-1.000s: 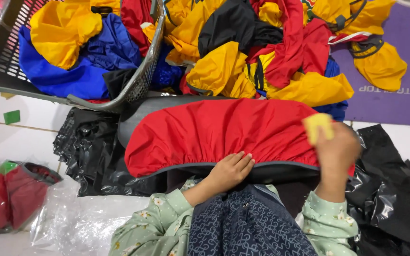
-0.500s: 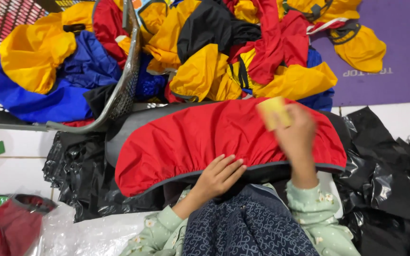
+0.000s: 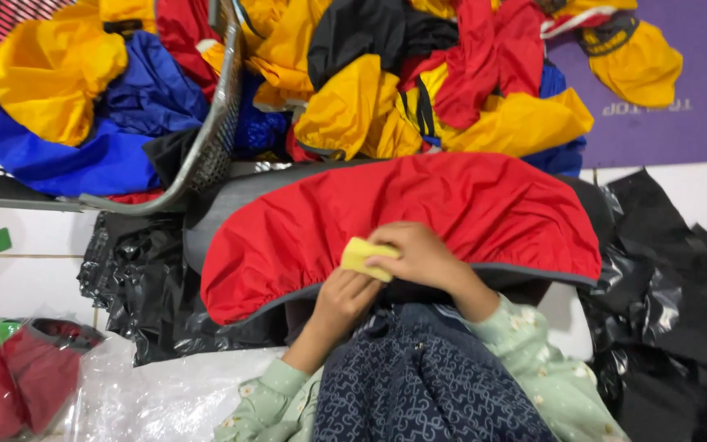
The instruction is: Cleaning a red fabric item with a sponge, folding it, packing it into a clear plastic bag and then a black mailer, followed by trimming threads on a yellow fabric item with scissors.
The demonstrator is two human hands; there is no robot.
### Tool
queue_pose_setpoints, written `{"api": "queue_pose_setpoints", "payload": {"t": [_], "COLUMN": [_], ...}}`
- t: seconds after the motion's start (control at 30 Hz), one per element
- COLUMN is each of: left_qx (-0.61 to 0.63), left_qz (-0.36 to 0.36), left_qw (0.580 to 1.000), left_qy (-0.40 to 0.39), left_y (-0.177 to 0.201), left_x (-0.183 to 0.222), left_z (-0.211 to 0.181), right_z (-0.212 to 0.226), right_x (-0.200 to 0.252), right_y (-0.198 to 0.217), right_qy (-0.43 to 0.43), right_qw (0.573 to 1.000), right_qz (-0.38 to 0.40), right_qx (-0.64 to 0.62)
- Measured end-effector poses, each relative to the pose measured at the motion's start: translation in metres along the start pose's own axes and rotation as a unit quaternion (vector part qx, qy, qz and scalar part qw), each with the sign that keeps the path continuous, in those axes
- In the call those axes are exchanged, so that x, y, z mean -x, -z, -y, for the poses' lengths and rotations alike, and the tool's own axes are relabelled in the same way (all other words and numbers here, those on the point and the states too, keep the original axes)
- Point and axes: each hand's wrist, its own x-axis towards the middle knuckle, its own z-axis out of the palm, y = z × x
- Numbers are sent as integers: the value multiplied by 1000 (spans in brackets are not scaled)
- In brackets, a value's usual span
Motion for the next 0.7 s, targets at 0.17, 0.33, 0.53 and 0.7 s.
{"api": "queue_pose_setpoints", "payload": {"t": [0.17,0.33,0.53,0.7], "left_qx": [16,-1,13,18], "left_qz": [-69,-79,-76,-69], "left_qw": [997,997,997,997], "left_qy": [-19,-26,-18,-6], "left_y": [14,5,20,18], "left_x": [-36,-22,-40,-39], "left_z": [-7,-2,-10,-8], "right_z": [-70,-17,-56,-12], "right_x": [-24,-17,-35,-17], "right_y": [23,-11,-22,-2], "right_qy": [-112,-70,-38,-18], "right_qw": [959,976,973,963], "right_qz": [-168,-180,-117,-212], "right_qx": [198,99,198,165]}}
